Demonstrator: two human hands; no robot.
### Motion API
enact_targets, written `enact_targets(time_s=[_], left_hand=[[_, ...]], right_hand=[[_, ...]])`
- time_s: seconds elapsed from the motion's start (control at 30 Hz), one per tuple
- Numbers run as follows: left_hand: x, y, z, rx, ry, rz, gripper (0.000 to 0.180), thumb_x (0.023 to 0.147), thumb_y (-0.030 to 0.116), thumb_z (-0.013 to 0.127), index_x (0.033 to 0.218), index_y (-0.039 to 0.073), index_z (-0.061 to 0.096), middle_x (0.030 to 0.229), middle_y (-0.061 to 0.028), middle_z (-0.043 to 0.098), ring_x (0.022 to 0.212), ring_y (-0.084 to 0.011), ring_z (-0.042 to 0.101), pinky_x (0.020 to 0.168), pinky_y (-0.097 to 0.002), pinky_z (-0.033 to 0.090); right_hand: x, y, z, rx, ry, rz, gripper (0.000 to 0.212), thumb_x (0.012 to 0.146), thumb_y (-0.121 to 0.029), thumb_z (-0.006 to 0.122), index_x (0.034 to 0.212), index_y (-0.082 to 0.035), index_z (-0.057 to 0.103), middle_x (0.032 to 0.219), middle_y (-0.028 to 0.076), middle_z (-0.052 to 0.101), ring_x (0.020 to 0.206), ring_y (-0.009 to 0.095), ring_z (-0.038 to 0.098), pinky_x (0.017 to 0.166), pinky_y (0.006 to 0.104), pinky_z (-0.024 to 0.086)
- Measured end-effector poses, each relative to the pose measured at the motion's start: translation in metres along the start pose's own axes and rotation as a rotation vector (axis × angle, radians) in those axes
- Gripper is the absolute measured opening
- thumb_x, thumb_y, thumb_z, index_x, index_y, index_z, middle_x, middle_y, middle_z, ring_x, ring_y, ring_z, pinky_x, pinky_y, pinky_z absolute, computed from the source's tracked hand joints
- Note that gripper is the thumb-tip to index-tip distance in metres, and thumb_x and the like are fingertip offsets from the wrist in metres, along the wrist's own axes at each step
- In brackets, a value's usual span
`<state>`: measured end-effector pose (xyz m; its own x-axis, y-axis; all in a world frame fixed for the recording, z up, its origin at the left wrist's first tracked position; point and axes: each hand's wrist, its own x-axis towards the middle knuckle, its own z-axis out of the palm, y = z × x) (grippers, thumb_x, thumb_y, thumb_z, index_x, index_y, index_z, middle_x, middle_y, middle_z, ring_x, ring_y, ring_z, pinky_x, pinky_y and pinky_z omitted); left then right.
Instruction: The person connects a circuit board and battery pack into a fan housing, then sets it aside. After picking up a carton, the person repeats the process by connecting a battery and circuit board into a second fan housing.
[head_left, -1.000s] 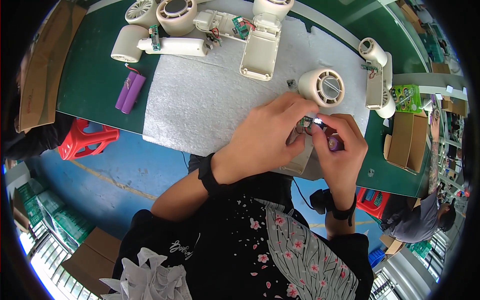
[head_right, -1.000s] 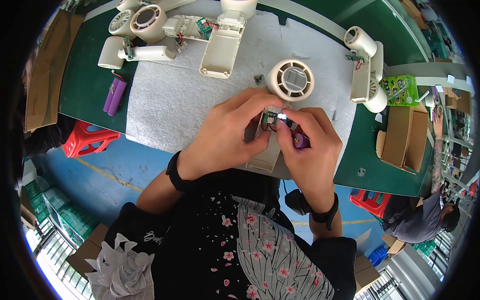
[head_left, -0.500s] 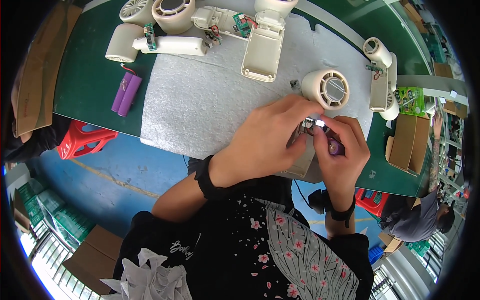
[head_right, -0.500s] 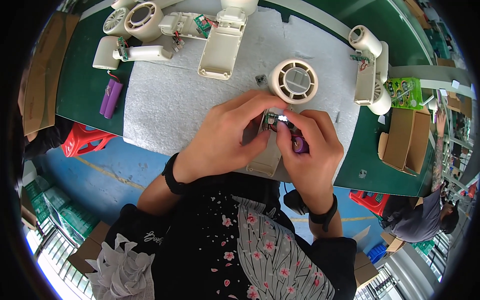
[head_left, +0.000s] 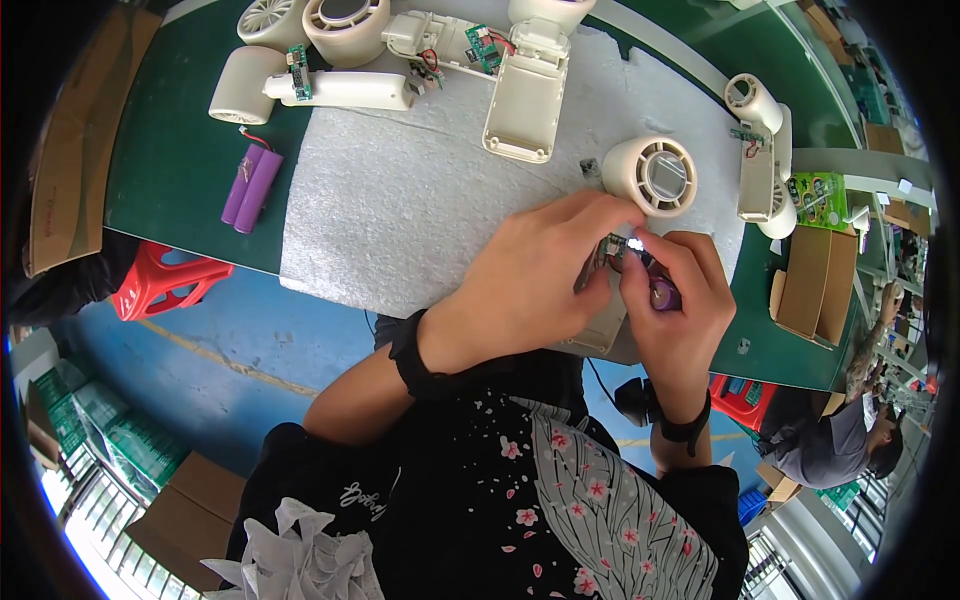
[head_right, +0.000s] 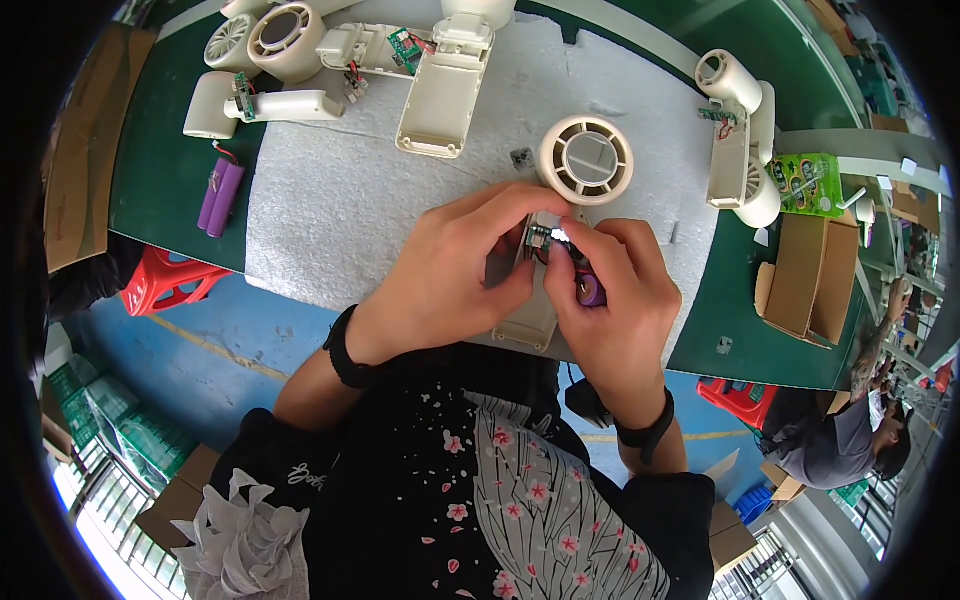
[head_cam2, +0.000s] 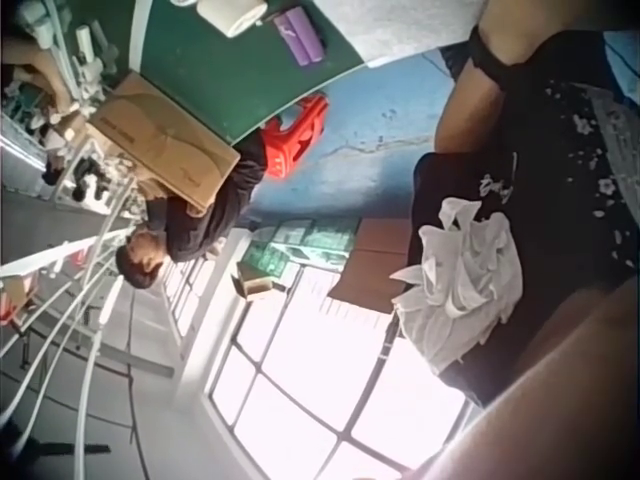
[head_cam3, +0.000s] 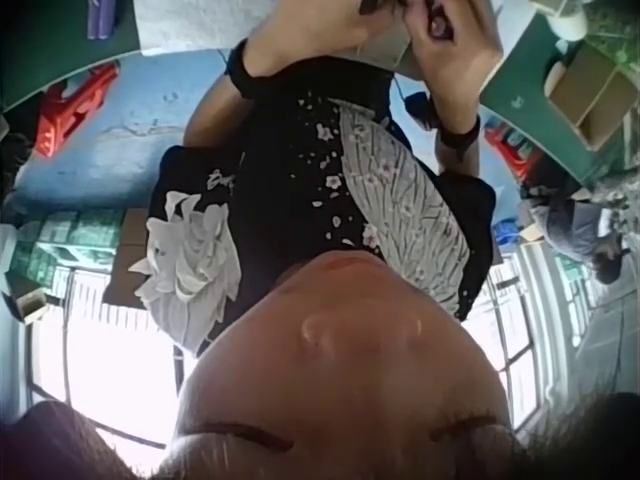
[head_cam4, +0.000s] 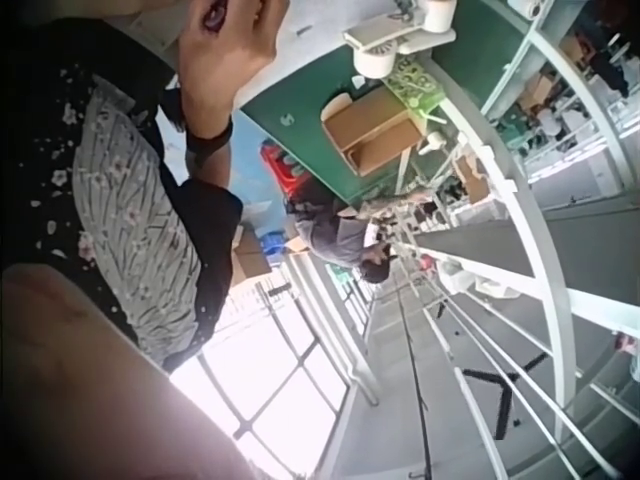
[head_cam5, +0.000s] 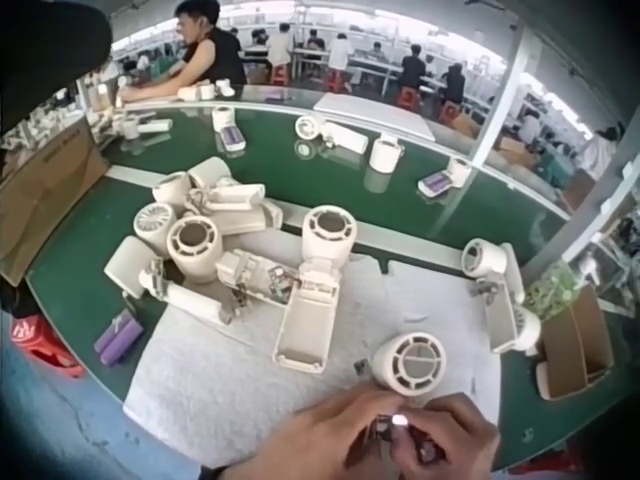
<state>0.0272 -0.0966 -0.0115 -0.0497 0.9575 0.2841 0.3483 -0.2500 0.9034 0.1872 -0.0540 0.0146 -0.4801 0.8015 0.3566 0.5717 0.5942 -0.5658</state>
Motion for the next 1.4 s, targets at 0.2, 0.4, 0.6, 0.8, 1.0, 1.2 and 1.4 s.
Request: enact_targets(time_s=[0.2, 0.4, 0.6, 0.8, 1.0, 1.2, 1.4], left_hand=[[-0.001, -0.002, 0.0, -0.093, 0.019, -0.004, 0.039, 0.074, -0.003, 0.067, 0.112, 0.007, 0.062, 0.093, -0.0101, 0.066, 0.069, -0.0237, 0.063, 0.061, -0.032, 0.051], [-0.001, -0.003, 0.001, -0.02, -0.014, 0.05, 0.033, 0.077, -0.002, 0.068, 0.108, 0.011, 0.069, 0.092, -0.0132, 0.067, 0.073, -0.029, 0.066, 0.064, -0.0337, 0.053], [-0.004, -0.004, 0.0, 0.023, -0.046, 0.093, 0.033, 0.078, -0.001, 0.067, 0.107, 0.013, 0.07, 0.1, -0.0163, 0.065, 0.081, -0.0324, 0.066, 0.069, -0.0348, 0.055], [-0.006, -0.003, -0.004, -0.021, -0.08, 0.089, 0.033, 0.078, -0.001, 0.066, 0.108, 0.013, 0.07, 0.107, -0.0168, 0.064, 0.082, -0.0312, 0.067, 0.07, -0.0342, 0.055], [-0.004, 0.001, -0.004, -0.061, -0.094, 0.028, 0.03, 0.075, 0.001, 0.064, 0.103, 0.011, 0.07, 0.103, -0.0152, 0.063, 0.082, -0.0311, 0.066, 0.072, -0.0364, 0.054], [0.002, 0.003, -0.004, -0.136, -0.139, -0.093, 0.029, 0.073, 0.001, 0.064, 0.099, 0.011, 0.071, 0.099, -0.012, 0.064, 0.08, -0.0296, 0.065, 0.07, -0.0363, 0.052], [-0.001, 0.016, 0.002, -0.065, -0.082, -0.196, 0.034, 0.072, -0.007, 0.064, 0.1, 0.01, 0.072, 0.105, -0.011, 0.066, 0.081, -0.0192, 0.067, 0.068, -0.0259, 0.052]], right_hand=[[0.003, -0.007, -0.008, -0.03, -0.094, 0.038, 0.021, 0.075, 0.002, 0.071, 0.096, 0.0, 0.069, 0.087, 0.008, 0.062, 0.064, 0.013, 0.059, 0.057, 0.0237, 0.048], [0.007, -0.008, -0.016, 0.058, -0.126, 0.219, 0.017, 0.075, 0.0, 0.072, 0.089, -0.001, 0.063, 0.077, 0.006, 0.062, 0.061, 0.011, 0.058, 0.056, 0.0226, 0.046], [0.008, -0.004, -0.025, 0.009, -0.299, 0.26, 0.019, 0.076, -0.003, 0.072, 0.089, -0.002, 0.059, 0.071, 0.006, 0.061, 0.06, 0.01, 0.058, 0.054, 0.0238, 0.046], [0.003, 0.008, -0.033, -0.097, -0.372, -0.025, 0.035, 0.066, -0.014, 0.081, 0.091, -0.002, 0.059, 0.089, 0.011, 0.062, 0.073, 0.022, 0.061, 0.061, 0.0317, 0.049], [-0.013, 0.029, -0.049, -0.168, -0.248, -0.127, 0.04, 0.058, -0.006, 0.083, 0.092, 0.0, 0.063, 0.107, 0.013, 0.062, 0.088, 0.027, 0.061, 0.075, 0.0348, 0.05], [-0.016, 0.033, -0.066, -0.096, -0.289, -0.098, 0.026, 0.065, 0.001, 0.078, 0.089, 0.001, 0.067, 0.105, 0.014, 0.064, 0.083, 0.028, 0.063, 0.072, 0.0346, 0.052], [-0.01, 0.025, -0.069, -0.132, -0.309, -0.245, 0.021, 0.068, 0.004, 0.074, 0.087, 0.004, 0.066, 0.103, 0.015, 0.066, 0.082, 0.029, 0.065, 0.071, 0.0345, 0.054]])
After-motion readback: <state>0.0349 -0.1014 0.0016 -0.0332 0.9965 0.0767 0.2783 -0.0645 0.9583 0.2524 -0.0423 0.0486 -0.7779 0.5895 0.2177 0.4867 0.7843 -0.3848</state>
